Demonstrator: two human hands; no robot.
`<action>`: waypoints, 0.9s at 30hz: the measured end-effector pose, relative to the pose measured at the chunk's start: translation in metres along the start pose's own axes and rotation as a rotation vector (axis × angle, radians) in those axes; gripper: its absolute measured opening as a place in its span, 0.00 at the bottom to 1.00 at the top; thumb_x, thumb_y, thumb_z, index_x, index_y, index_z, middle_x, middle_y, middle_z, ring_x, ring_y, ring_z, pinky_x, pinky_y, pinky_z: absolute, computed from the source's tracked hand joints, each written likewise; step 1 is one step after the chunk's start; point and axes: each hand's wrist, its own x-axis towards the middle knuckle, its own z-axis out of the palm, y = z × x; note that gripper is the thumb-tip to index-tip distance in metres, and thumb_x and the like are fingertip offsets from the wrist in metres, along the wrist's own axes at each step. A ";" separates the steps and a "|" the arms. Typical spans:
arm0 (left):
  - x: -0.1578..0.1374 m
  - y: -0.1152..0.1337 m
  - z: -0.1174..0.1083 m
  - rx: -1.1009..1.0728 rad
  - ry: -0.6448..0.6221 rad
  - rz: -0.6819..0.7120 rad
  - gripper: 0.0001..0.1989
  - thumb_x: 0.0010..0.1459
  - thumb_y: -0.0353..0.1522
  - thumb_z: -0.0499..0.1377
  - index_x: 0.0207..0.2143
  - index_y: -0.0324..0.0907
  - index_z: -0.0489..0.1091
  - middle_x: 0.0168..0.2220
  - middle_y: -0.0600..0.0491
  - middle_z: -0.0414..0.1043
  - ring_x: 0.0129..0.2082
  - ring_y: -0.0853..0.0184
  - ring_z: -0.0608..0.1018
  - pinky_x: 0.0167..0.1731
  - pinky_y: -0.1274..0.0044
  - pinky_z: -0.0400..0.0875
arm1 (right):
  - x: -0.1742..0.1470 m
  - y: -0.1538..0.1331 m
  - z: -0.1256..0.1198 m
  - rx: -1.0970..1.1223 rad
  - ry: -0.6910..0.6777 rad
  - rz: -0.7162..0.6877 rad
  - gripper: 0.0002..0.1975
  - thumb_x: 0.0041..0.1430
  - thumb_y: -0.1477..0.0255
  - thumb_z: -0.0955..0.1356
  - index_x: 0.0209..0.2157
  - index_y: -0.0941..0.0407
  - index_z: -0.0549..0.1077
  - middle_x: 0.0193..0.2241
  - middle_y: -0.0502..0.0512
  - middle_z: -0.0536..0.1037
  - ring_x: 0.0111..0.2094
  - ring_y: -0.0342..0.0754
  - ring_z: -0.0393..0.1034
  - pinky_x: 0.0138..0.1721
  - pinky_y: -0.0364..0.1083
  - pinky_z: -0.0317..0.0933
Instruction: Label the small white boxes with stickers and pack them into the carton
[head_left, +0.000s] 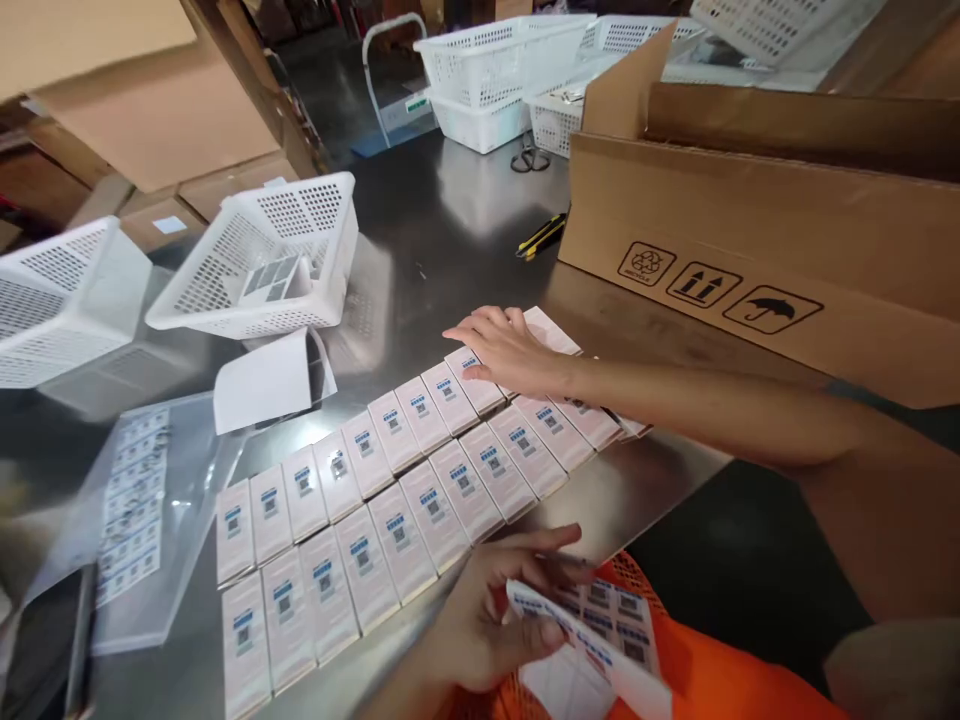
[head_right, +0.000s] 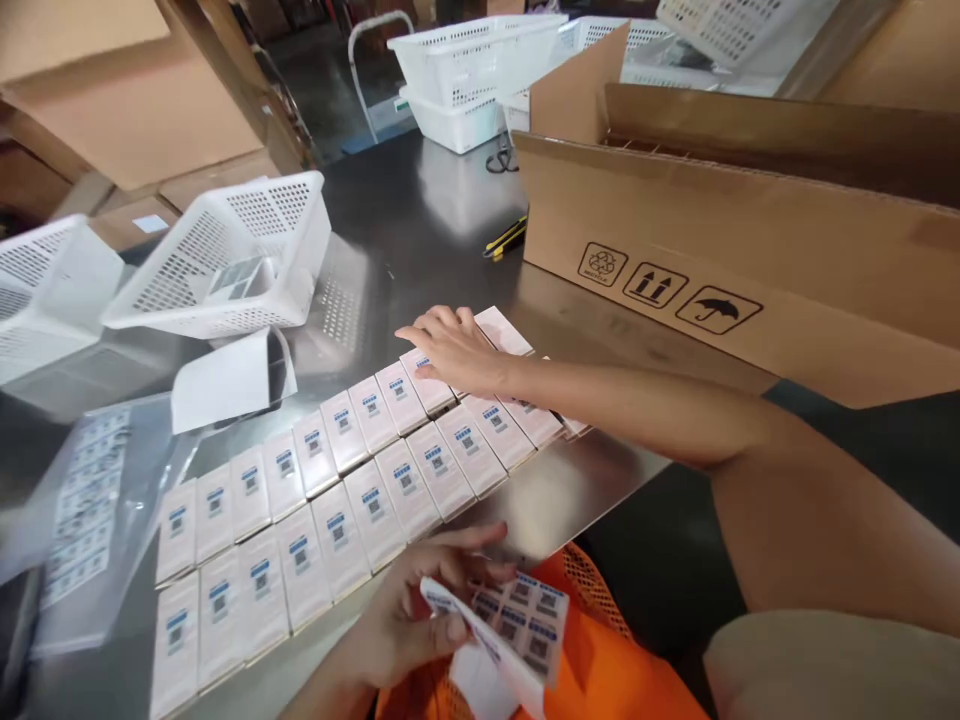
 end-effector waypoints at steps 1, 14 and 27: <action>0.000 0.002 0.000 0.001 0.016 0.012 0.08 0.54 0.31 0.69 0.32 0.39 0.73 0.62 0.42 0.68 0.54 0.52 0.78 0.53 0.62 0.73 | 0.000 -0.001 -0.005 0.021 0.017 0.009 0.29 0.62 0.65 0.69 0.63 0.52 0.65 0.60 0.58 0.63 0.63 0.57 0.50 0.62 0.55 0.47; 0.023 0.047 -0.014 0.396 0.784 0.170 0.16 0.53 0.44 0.68 0.33 0.41 0.74 0.29 0.53 0.75 0.28 0.69 0.73 0.31 0.80 0.68 | -0.105 -0.064 -0.041 0.461 0.211 -0.115 0.13 0.62 0.60 0.71 0.43 0.52 0.80 0.41 0.51 0.76 0.44 0.39 0.68 0.48 0.41 0.60; 0.015 0.033 -0.021 0.391 0.851 0.131 0.17 0.56 0.45 0.67 0.29 0.40 0.72 0.22 0.56 0.68 0.24 0.72 0.68 0.26 0.82 0.64 | -0.113 -0.078 0.016 0.029 0.619 -0.190 0.10 0.61 0.62 0.72 0.43 0.50 0.78 0.43 0.46 0.77 0.45 0.41 0.68 0.48 0.46 0.58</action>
